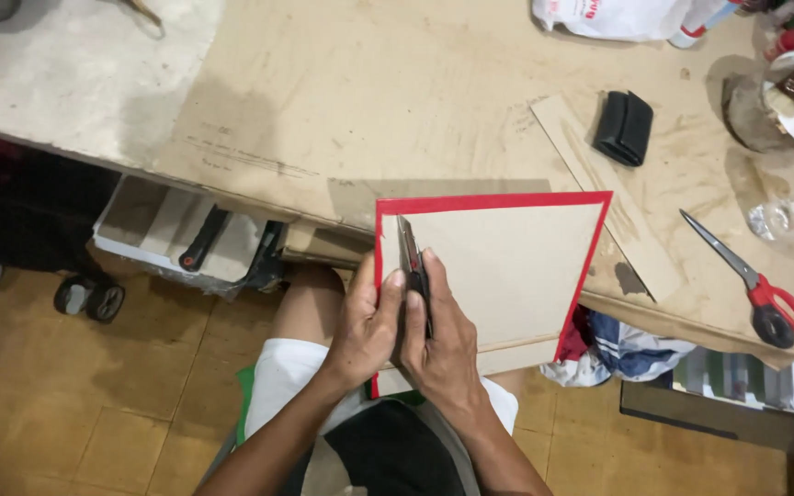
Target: The person mixes a white substance in a container using a brush, then uses a utility knife to trim a strip of cardboard attached to a red book cover. They apply a small piece of tape to the cover and continue trimming the cardboard strip.
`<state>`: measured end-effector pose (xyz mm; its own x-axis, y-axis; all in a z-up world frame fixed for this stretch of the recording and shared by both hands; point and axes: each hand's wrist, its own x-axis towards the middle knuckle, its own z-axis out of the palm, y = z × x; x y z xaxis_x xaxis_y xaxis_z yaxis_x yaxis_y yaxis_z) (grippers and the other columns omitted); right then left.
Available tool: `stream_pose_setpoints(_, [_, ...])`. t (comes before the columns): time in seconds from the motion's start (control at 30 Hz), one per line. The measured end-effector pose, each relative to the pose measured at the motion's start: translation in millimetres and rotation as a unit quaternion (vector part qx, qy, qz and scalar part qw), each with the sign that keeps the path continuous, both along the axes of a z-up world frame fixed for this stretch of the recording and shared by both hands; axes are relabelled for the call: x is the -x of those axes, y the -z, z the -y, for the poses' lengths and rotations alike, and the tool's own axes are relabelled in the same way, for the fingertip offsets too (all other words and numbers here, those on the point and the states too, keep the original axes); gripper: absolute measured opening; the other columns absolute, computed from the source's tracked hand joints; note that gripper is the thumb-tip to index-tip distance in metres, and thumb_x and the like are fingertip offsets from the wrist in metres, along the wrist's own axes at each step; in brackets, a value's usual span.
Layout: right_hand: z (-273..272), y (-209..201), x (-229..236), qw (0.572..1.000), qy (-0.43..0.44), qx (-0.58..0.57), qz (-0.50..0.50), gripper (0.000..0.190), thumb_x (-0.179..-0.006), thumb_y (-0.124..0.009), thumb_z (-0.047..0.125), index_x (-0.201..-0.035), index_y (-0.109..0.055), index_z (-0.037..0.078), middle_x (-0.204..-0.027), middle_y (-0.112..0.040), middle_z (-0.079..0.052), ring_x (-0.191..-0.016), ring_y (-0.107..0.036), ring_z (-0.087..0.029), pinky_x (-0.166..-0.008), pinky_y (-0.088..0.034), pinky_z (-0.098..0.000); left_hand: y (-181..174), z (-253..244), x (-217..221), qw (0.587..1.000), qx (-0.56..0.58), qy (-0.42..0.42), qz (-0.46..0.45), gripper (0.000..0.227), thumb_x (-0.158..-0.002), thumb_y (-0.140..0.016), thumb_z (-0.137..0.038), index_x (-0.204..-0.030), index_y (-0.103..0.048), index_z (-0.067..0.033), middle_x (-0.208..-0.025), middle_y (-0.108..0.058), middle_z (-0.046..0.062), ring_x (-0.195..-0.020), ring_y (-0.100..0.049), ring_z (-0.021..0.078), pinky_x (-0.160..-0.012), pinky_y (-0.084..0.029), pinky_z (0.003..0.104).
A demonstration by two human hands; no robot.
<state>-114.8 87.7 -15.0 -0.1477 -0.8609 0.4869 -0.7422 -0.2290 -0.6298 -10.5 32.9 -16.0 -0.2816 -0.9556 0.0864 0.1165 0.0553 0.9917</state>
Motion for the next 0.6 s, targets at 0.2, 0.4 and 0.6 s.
stream_pose_setpoints(0.2, [5,1,-3,1.000,0.009,-0.003,0.003,0.048,-0.110,-0.046,0.014,-0.155,-0.037,0.000,-0.156,-0.050,-0.021,-0.141,-0.057,-0.034,-0.114,-0.053,-0.0380,-5,-2,-2,1.000,0.013,0.013,-0.001,0.039,-0.107,-0.041,-0.027,-0.136,-0.053,-0.0056,-0.119,-0.066,0.008,-0.109,-0.063,0.0175,-0.099,-0.052,0.032])
stream_pose_setpoints(0.4, [6,-7,-5,1.000,0.009,-0.010,-0.001,0.046,-0.110,-0.044,0.015,-0.154,-0.038,0.001,-0.153,-0.054,-0.021,-0.133,-0.064,-0.033,-0.105,-0.058,-0.0354,0,-2,-1,0.999,0.016,0.016,-0.022,0.040,-0.107,-0.040,-0.026,-0.138,-0.051,-0.0046,-0.123,-0.066,0.010,-0.113,-0.063,0.0190,-0.102,-0.052,0.033])
stream_pose_setpoints(0.6, [0,-40,-12,0.994,0.006,-0.105,0.026,0.051,-0.108,-0.045,0.017,-0.157,-0.033,0.011,-0.156,-0.052,-0.017,-0.131,-0.065,-0.032,-0.100,-0.058,-0.0362,-3,-6,-1,1.000,0.001,0.008,-0.015,0.046,-0.106,-0.041,-0.033,-0.143,-0.051,-0.0068,-0.128,-0.067,0.010,-0.119,-0.064,0.0194,-0.103,-0.052,0.033])
